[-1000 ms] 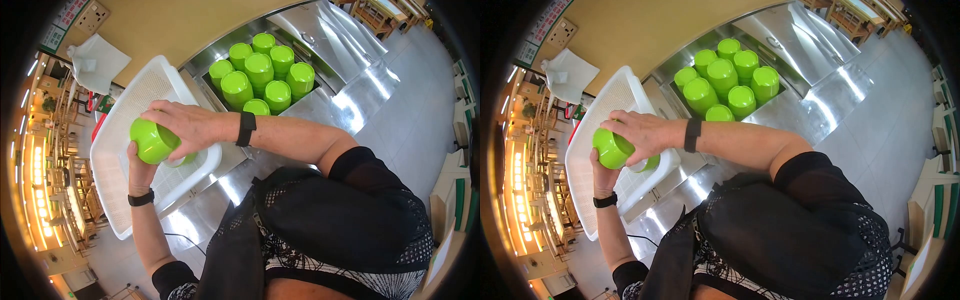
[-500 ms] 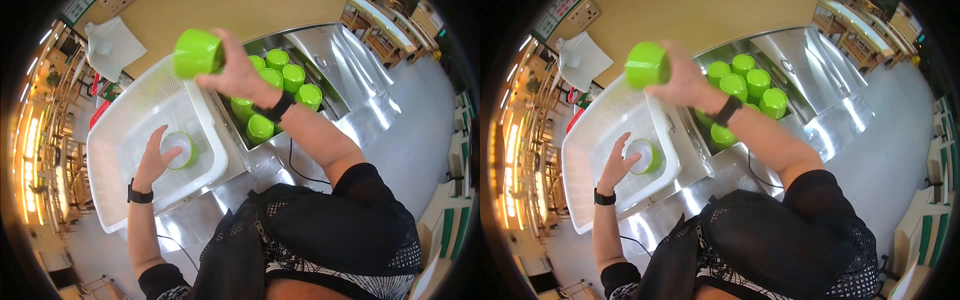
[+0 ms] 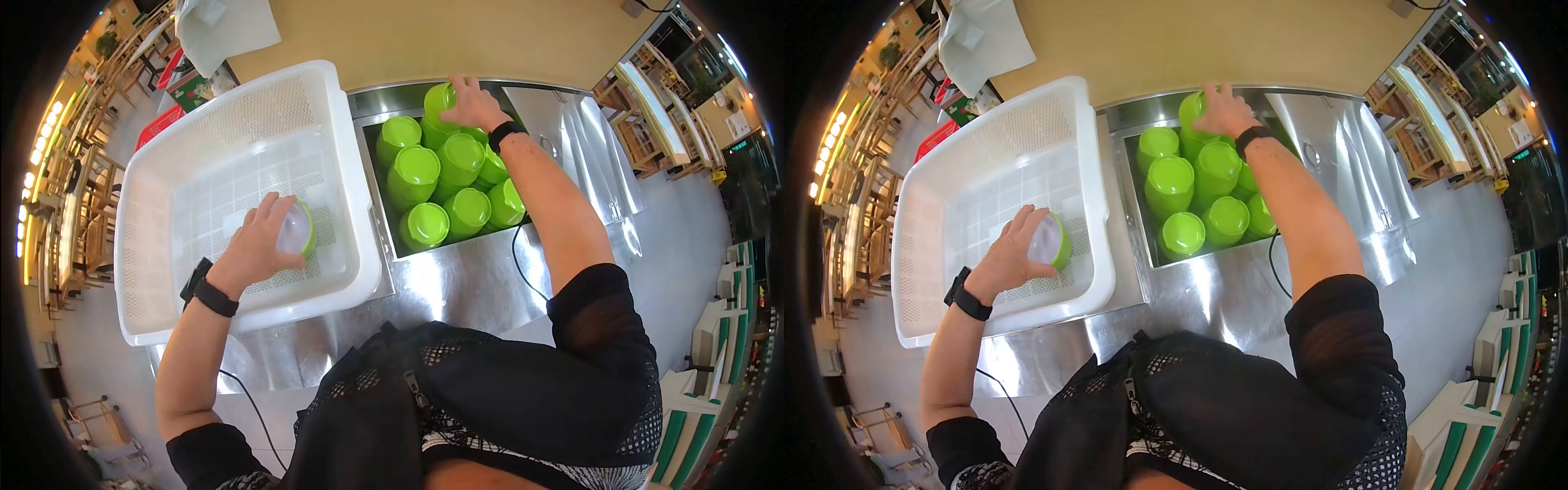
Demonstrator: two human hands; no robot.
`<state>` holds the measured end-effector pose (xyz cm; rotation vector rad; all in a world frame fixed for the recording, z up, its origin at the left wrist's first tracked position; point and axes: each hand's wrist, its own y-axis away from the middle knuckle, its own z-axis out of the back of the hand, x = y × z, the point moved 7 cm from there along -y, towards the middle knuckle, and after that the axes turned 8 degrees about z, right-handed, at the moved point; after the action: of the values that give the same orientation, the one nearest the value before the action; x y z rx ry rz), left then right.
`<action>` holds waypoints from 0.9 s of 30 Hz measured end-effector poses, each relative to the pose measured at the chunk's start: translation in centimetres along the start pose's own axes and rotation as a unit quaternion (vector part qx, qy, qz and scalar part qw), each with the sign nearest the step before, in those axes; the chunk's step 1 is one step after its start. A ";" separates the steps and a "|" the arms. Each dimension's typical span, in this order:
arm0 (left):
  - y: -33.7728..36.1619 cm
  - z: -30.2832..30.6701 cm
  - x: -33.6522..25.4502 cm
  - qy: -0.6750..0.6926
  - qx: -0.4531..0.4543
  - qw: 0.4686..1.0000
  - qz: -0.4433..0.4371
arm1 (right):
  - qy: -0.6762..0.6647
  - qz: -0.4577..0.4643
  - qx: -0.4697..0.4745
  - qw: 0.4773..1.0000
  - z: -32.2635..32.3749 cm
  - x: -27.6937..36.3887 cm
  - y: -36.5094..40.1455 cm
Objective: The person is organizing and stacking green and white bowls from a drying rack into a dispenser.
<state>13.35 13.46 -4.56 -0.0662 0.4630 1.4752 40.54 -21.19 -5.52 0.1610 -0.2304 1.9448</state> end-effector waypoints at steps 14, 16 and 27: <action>0.1 0.2 -0.4 -0.005 0.009 0.999 0.052 | 0.054 -0.021 0.128 0.990 -6.9 -1.3 -2.7; 0.0 0.1 -0.4 -0.017 0.002 0.999 0.042 | 0.030 -0.019 0.109 0.993 -7.3 -1.8 -3.0; -1.4 2.1 3.1 0.092 -0.110 0.989 0.038 | -0.041 0.179 -0.181 0.966 -0.2 2.2 -2.6</action>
<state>15.36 16.88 -4.05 -0.3667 0.4533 1.5981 42.08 -18.22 -5.03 -0.0458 -0.7038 2.2151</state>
